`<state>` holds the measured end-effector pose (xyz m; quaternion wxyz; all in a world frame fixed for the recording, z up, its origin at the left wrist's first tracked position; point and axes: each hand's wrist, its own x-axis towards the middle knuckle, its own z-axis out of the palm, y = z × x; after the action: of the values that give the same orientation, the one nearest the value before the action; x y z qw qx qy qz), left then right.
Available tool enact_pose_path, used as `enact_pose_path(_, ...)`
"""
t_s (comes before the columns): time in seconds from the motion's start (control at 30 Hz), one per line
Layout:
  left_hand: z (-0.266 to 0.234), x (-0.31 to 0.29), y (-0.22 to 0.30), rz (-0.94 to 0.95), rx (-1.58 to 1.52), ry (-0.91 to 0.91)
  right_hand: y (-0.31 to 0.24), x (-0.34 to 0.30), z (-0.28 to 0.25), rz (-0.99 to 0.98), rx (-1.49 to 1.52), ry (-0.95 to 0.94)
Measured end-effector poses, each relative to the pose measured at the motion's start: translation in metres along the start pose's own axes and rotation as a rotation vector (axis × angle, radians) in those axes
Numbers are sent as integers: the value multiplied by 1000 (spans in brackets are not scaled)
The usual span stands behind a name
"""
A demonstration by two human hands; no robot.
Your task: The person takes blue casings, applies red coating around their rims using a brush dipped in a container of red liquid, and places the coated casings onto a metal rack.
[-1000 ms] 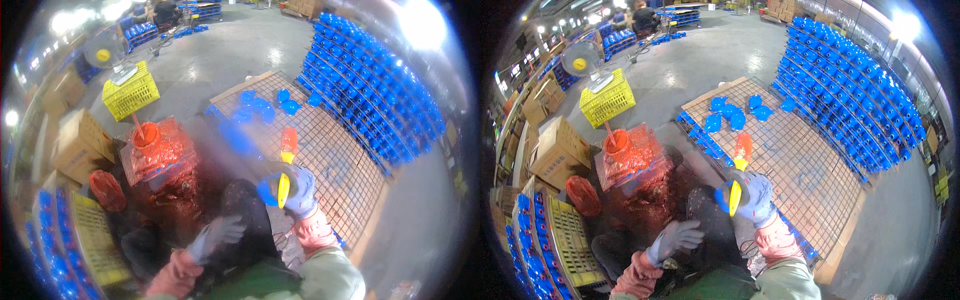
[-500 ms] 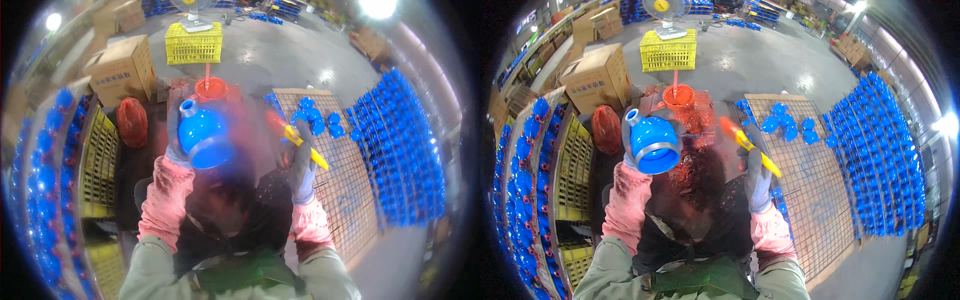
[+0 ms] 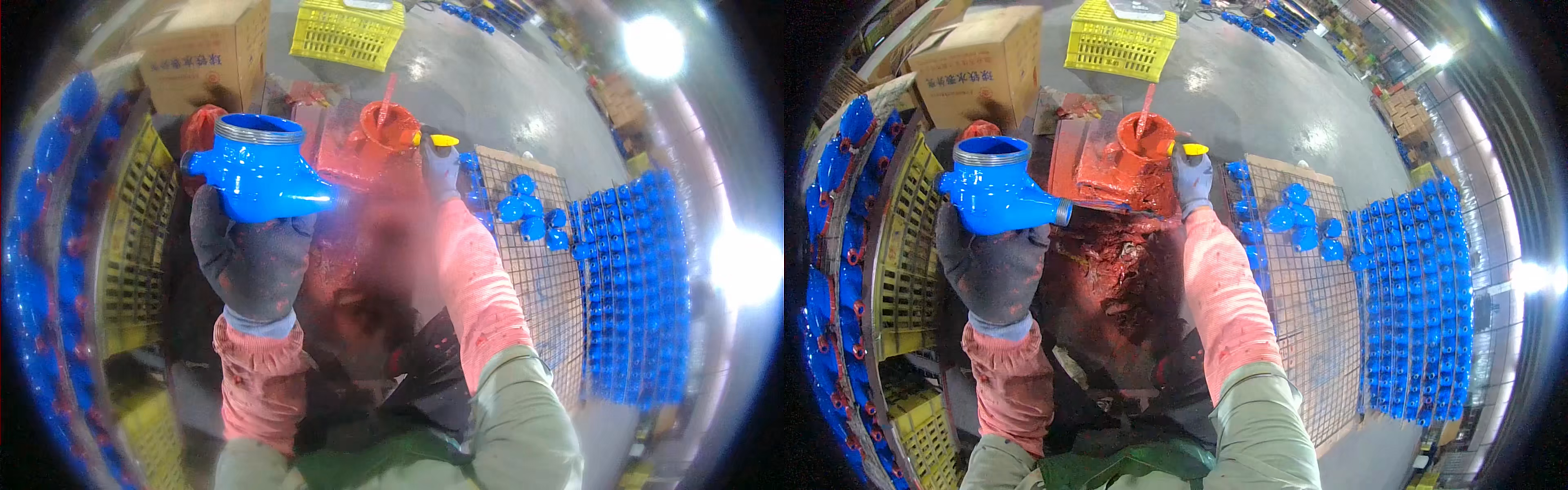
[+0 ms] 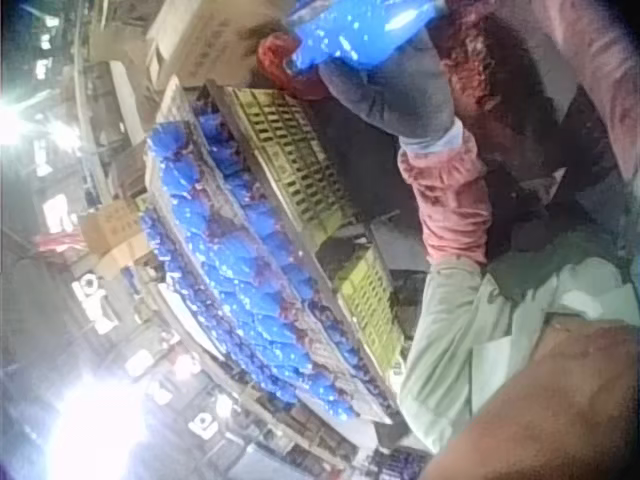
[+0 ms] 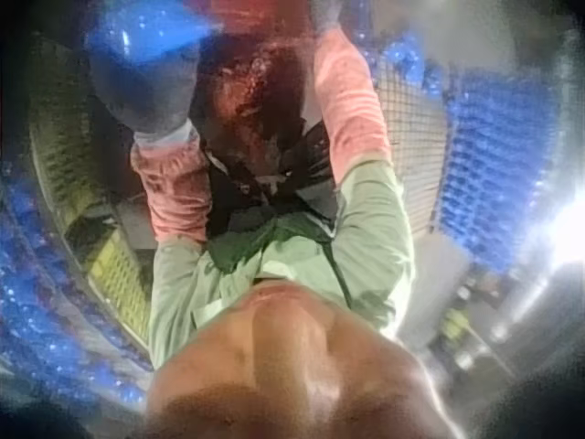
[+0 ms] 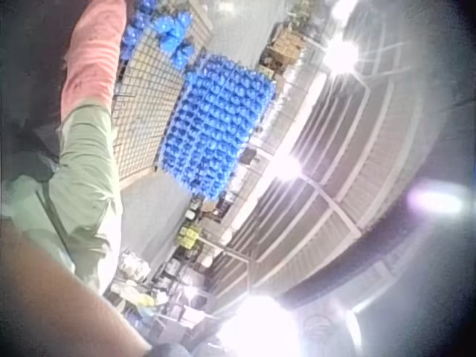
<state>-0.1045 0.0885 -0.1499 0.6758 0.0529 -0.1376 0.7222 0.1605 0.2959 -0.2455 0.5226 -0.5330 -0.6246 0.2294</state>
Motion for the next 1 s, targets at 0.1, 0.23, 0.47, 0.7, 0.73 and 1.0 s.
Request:
enact_pose_path(0.1,8,-4,3,61,39,52,25,19,19,199,10,-36)
enact_pose_path(0.23,9,-2,7,77,60,64,43,28,22,-20,-145,-11)
enact_pose_path(0.47,-15,-4,13,-41,-92,-13,15,-1,-14,359,178,131)
enact_pose_path(0.7,-62,-20,-18,169,356,115,29,-31,-41,39,142,44)
enact_pose_path(0.73,-66,-21,-19,167,362,112,18,-40,-44,72,150,33)
enact_pose_path(1.0,-21,-24,-74,267,1675,16,-126,-98,-79,318,1153,7)
